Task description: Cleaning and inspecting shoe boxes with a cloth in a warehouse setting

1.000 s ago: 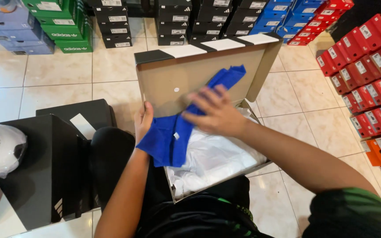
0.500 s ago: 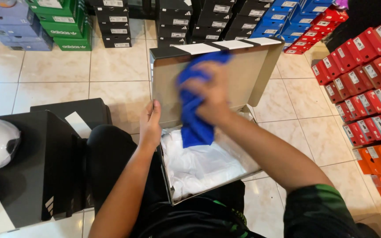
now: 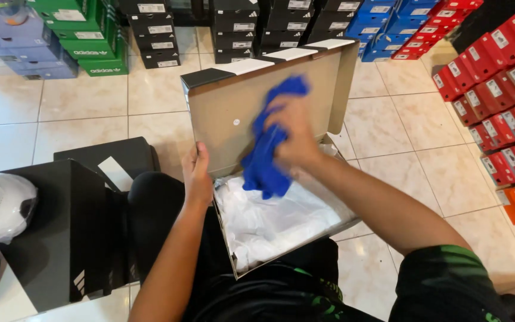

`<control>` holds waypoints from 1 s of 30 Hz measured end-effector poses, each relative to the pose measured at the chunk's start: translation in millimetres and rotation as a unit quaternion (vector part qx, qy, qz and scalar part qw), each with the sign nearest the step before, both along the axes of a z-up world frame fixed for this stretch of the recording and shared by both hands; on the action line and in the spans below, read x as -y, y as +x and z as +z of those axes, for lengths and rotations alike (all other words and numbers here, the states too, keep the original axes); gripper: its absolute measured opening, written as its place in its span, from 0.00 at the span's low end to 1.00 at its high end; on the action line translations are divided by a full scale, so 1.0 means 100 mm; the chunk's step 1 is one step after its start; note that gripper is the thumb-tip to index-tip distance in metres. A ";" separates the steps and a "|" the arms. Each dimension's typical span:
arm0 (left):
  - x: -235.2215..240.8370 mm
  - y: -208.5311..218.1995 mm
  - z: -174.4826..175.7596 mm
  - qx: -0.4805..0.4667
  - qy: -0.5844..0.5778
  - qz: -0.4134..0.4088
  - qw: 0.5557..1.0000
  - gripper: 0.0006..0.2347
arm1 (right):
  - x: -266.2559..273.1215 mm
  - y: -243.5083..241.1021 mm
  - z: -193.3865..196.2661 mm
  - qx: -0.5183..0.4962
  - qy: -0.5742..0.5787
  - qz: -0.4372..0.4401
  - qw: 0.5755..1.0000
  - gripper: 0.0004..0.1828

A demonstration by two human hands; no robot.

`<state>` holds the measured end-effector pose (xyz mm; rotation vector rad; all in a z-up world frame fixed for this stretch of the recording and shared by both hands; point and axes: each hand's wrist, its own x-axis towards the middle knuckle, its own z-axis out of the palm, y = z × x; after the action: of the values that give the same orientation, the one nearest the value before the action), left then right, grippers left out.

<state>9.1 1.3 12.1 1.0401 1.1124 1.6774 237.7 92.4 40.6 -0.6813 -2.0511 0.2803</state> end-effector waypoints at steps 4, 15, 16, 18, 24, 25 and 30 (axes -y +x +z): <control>-0.03 -0.19 -0.62 0.019 -0.131 0.059 0.989 0.29 | 0.61 0.27 0.53 0.014 -0.256 0.258 0.932 0.06; 0.40 -0.60 0.20 -0.310 0.073 -0.307 0.897 0.23 | 2.01 2.51 0.57 -0.325 -0.457 0.386 0.732 0.22; 0.42 -0.60 0.20 -0.308 0.072 -0.312 0.896 0.23 | 2.05 2.62 0.39 -0.328 -0.458 0.381 0.733 0.22; 0.41 -0.62 0.24 -0.319 0.052 -0.359 0.876 0.26 | 2.02 2.84 0.02 -0.346 -0.530 0.093 0.769 0.44; 0.28 -0.68 0.12 -0.022 0.108 -0.470 0.876 0.34 | 1.75 2.08 0.27 -0.306 -0.574 0.051 0.758 0.36; 0.30 -0.64 0.06 -0.025 0.106 -0.468 0.877 0.34 | 1.73 2.05 0.31 -0.308 -0.575 0.055 0.756 0.36; 0.49 -0.35 -0.14 -0.094 -0.016 -0.240 0.966 0.31 | 1.77 1.86 0.49 -0.259 -0.639 0.001 0.724 0.41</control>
<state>-26.0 -47.3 -1.5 1.3443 0.9074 1.1903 423.7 -84.8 89.4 -1.1950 -1.0550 1.7616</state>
